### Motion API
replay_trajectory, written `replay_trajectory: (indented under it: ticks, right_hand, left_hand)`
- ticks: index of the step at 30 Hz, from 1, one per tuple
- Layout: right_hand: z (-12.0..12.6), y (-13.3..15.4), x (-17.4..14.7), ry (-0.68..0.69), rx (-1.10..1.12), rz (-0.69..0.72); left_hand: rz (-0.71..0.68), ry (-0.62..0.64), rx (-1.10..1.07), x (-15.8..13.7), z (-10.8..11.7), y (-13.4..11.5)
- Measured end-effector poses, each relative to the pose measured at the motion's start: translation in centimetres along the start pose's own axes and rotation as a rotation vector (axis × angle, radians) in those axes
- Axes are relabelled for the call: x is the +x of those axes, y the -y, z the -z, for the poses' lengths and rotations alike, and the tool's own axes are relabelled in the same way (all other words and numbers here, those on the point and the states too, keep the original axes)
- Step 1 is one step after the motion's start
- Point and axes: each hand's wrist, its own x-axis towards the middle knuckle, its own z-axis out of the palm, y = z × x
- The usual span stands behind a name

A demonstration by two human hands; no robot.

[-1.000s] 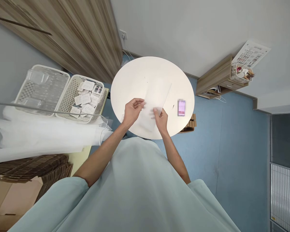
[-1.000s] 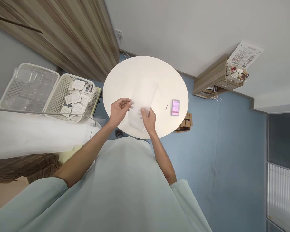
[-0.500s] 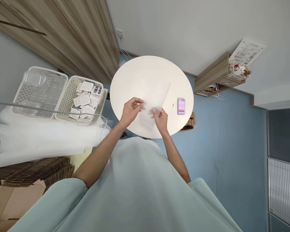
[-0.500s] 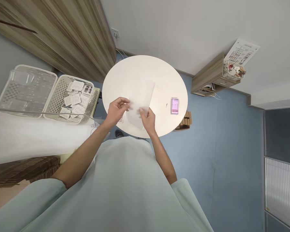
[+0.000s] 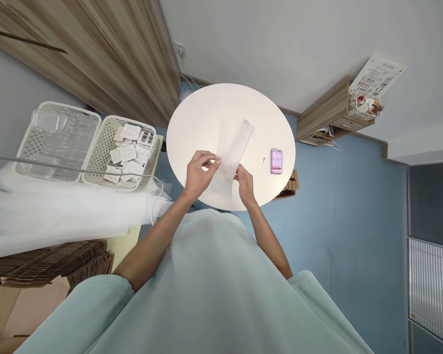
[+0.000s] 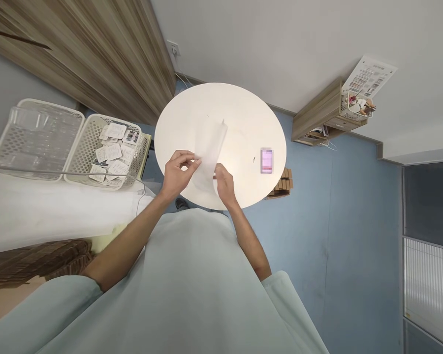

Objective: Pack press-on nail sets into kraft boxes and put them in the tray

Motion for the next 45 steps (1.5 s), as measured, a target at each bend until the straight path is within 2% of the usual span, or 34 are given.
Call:
replay_trajectory:
  ticks: [3, 7, 11, 14, 20, 25, 29, 31, 34, 39, 41, 45]
  right_hand:
    - [0.4, -0.1, 0.6, 0.039, 0.060, 0.033]
    - [0.4, -1.2, 1.6, 0.060, 0.007, 0.086]
    - [0.0, -2.2, 2.0, 0.021, 0.004, 0.024]
    - [0.2, -2.4, 2.1, 0.000, -0.019, -0.032]
    - [2.4, -2.6, 2.4, 0.081, 0.027, -0.169]
    - [4.7, -2.8, 3.5, 0.011, 0.062, -0.240]
    - [5.8, -3.5, 5.9, -0.050, 0.019, -0.260]
    - [6.0, -4.4, 7.5, -0.089, 0.003, -0.280]
    - [6.0, -6.0, 10.4, -0.142, -0.007, -0.336]
    - [6.1, -9.0, 14.8, -0.170, -0.025, -0.464]
    - [6.3, -10.2, 16.4, -0.185, -0.017, -0.516]
    - [7.0, -12.4, 18.9, -0.209, 0.039, -0.600]
  left_hand:
    - [0.056, 0.067, -0.059, 0.1, 0.0, 0.1]
    - [0.100, 0.135, -0.136, 0.2, 0.0, 0.4]
    - [0.154, 0.190, -0.163, 0.1, 0.1, 0.7]
    - [0.182, 0.159, -0.154, 0.3, 0.3, 1.1]
    - [0.236, 0.055, -0.153, 1.7, 1.7, 2.7]
    - [0.246, -0.064, -0.110, 3.1, 2.5, 3.7]
    - [0.266, -0.137, -0.089, 4.4, 2.2, 5.2]
    - [0.306, -0.134, -0.096, 4.8, 1.8, 6.4]
    - [0.391, -0.015, -0.121, 4.4, 1.3, 8.4]
    - [0.565, 0.248, -0.107, 1.5, -0.3, 10.2]
    - [0.650, 0.275, -0.109, 0.4, -1.1, 10.6]
    - [0.764, 0.188, -0.182, 0.0, -2.4, 12.0]
